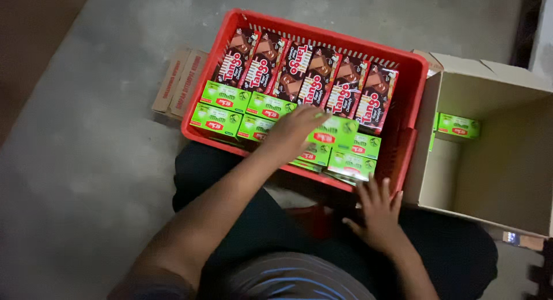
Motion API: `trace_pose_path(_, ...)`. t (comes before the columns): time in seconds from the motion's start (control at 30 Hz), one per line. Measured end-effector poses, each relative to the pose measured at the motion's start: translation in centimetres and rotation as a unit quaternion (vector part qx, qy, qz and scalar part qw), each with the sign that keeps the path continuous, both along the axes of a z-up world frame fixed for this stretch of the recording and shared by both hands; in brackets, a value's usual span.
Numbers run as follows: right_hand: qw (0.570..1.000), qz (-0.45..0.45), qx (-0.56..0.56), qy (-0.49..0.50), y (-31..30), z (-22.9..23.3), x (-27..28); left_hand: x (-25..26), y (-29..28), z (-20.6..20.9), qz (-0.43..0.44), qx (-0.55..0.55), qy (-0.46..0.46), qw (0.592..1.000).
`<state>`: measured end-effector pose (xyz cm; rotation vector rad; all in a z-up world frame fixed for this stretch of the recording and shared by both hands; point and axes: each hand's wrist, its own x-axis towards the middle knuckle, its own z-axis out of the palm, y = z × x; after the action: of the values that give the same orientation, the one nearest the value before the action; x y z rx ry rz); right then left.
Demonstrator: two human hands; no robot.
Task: The person transfers small green boxes from a red plastic basket into a cardboard box. They arrange the boxes in neat rows inside the cardboard box and then close the flaps.
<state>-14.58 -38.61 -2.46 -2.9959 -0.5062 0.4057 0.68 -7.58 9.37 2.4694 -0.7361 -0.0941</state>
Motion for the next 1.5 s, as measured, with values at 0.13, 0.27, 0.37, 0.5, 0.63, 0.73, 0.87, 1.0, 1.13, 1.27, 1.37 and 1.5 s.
trace_pose_path(0.13, 0.997, 0.028, 0.007, -0.075, -0.4, -2.3, -0.6, 2.8, 0.0, -3.3, 0.001, 0.058, -0.001, 0.998)
trace_pose_path(0.27, 0.998, 0.008, 0.009, -0.066, -0.5, -3.7, -0.5, 3.9, -0.7, -5.7, -0.007, 0.131, 0.049, 0.990)
trace_pose_path(0.37, 0.999, 0.008, 0.011, -0.035, -0.4, -2.9, -0.2, 4.1, -0.5, -7.0, -0.008, 0.190, 0.050, 0.980)
trace_pose_path(0.5, 1.000, 0.000, 0.009, 0.014, 0.1, -1.9, -0.1, 3.4, 0.3, -6.3, 0.002, 0.227, 0.062, 0.972)
trace_pose_path(0.63, 1.000, 0.009, 0.020, -0.013, -0.1, -2.8, -0.4, 3.4, 0.4, -7.6, 0.004, 0.249, 0.012, 0.968)
trace_pose_path(0.73, 0.999, -0.015, 0.021, 0.031, 0.2, -1.8, -0.1, 3.5, 0.1, -8.1, 0.011, 0.240, 0.036, 0.970)
trace_pose_path(0.87, 0.996, -0.023, 0.027, 0.077, 0.5, -1.2, 0.1, 3.7, 0.2, -9.7, 0.022, 0.238, -0.020, 0.971)
trace_pose_path(1.0, 0.999, 0.003, 0.015, -0.042, -0.1, -3.3, -0.6, 3.9, 0.2, -11.1, 0.030, 0.248, -0.063, 0.966)
trace_pose_path(1.13, 0.999, -0.010, 0.030, 0.032, 0.6, -1.1, 0.0, 3.9, 0.2, -9.9, 0.023, 0.239, 0.002, 0.971)
trace_pose_path(1.27, 0.996, -0.028, 0.020, 0.084, 0.5, -1.6, 0.0, 3.6, 0.2, -8.9, 0.020, 0.236, -0.014, 0.971)
trace_pose_path(1.37, 0.999, -0.005, 0.022, -0.022, -0.1, -3.7, -0.6, 3.7, 0.2, -9.9, 0.025, 0.237, -0.017, 0.971)
trace_pose_path(1.5, 0.999, -0.002, 0.021, 0.027, 0.0, -3.0, -0.3, 3.3, -0.2, -6.5, 0.024, 0.243, 0.062, 0.968)
